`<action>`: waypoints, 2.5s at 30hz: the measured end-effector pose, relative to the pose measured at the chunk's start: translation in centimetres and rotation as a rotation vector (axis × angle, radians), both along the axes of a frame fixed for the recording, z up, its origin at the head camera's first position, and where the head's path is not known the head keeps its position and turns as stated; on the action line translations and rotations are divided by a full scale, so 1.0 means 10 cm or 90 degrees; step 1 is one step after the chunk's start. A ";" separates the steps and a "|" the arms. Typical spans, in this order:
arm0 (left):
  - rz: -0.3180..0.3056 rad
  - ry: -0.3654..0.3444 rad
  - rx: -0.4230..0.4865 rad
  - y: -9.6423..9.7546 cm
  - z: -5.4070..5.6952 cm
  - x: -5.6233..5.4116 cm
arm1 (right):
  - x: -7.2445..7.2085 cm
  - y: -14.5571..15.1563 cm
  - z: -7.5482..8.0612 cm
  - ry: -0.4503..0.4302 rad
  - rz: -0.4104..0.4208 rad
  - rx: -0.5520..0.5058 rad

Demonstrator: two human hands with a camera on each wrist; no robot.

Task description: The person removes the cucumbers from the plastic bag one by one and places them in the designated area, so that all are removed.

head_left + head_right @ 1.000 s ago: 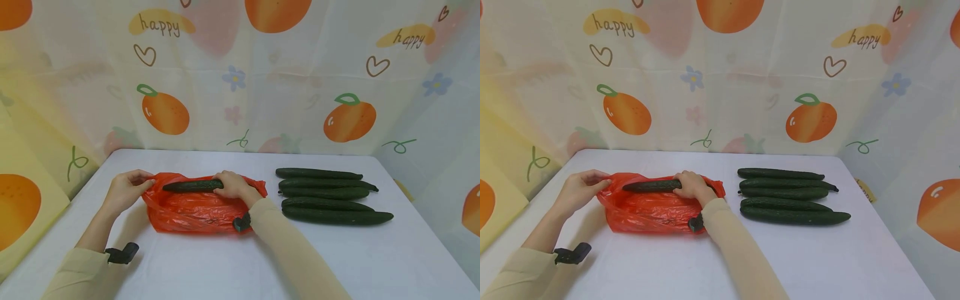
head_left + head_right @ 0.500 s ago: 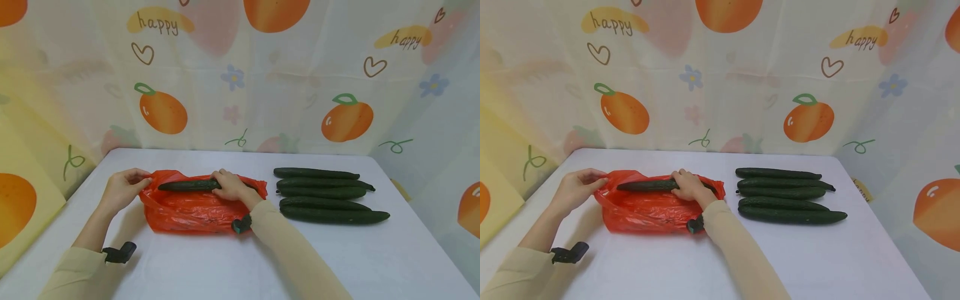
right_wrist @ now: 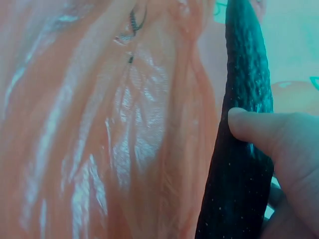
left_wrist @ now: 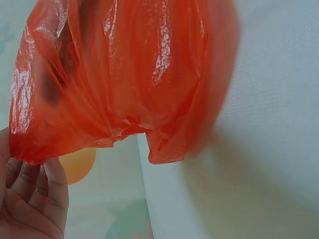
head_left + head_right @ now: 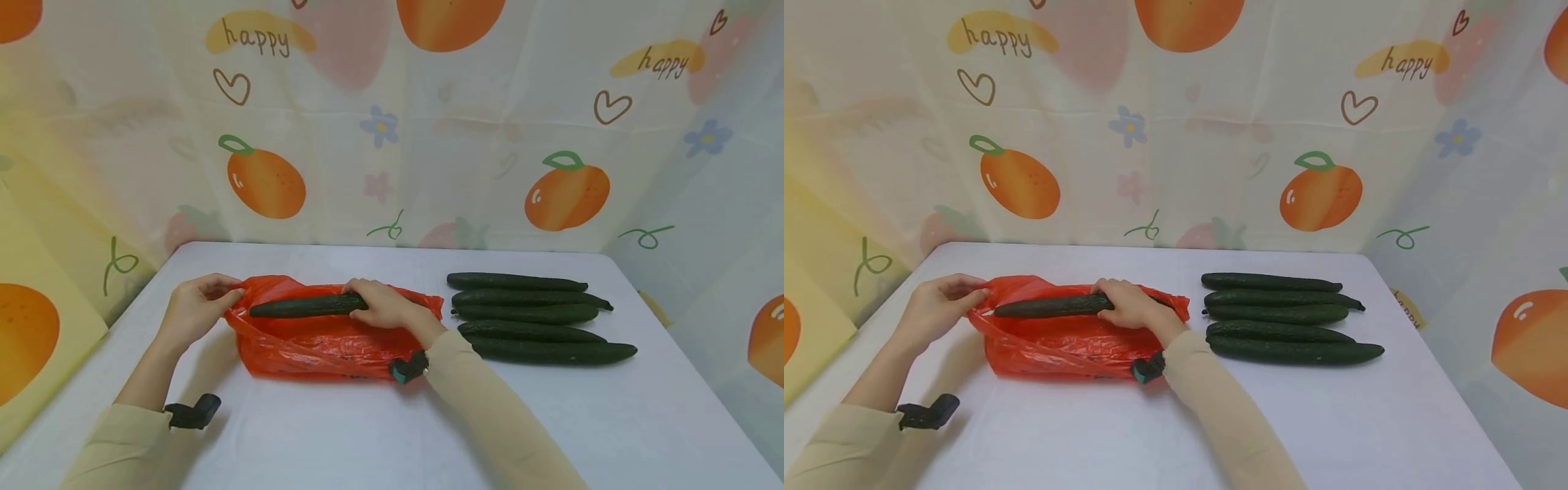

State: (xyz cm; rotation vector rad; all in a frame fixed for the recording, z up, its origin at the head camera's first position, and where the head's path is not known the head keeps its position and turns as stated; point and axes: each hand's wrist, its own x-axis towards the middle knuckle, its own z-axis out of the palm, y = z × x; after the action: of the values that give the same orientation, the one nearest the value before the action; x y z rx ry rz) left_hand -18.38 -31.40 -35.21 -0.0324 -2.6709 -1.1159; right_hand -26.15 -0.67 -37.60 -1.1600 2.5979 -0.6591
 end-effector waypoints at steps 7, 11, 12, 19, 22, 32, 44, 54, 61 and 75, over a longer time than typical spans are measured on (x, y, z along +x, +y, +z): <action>0.010 -0.018 -0.006 0.01 0.01 0.00 | 0.04 0.07 0.07 -0.015 0.028 -0.042; 0.009 -0.020 -0.009 0.03 0.01 0.01 | 0.09 0.07 0.15 0.001 0.050 -0.064; 0.009 -0.019 -0.010 0.03 0.01 0.01 | 0.10 0.07 0.16 0.005 0.055 -0.068; 0.007 -0.018 -0.026 0.05 0.04 0.02 | 0.20 0.06 0.25 0.021 0.088 -0.097; 0.005 -0.021 -0.025 0.06 0.05 0.01 | 0.25 0.05 0.30 0.037 0.100 -0.108; 0.004 -0.031 -0.019 0.07 0.03 -0.02 | 0.41 0.01 0.53 0.098 0.144 -0.150; -0.002 -0.004 0.031 0.05 0.00 -0.02 | 0.55 0.18 0.72 0.209 0.113 -0.137; 0.001 -0.029 -0.001 0.05 0.04 0.01 | 0.65 0.48 0.87 0.281 0.073 -0.154; 0.012 -0.020 -0.017 0.05 0.05 0.00 | 0.68 0.79 0.89 0.329 0.035 -0.153; 0.014 -0.023 -0.022 0.03 0.04 -0.01 | 0.77 1.49 0.71 0.352 -0.052 -0.143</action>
State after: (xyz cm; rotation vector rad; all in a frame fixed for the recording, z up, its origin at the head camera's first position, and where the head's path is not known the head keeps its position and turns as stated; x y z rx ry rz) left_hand -18.53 -31.14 -34.79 0.0100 -2.7154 -1.0731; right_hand -18.43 14.22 -30.46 -1.4874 3.1011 -0.7487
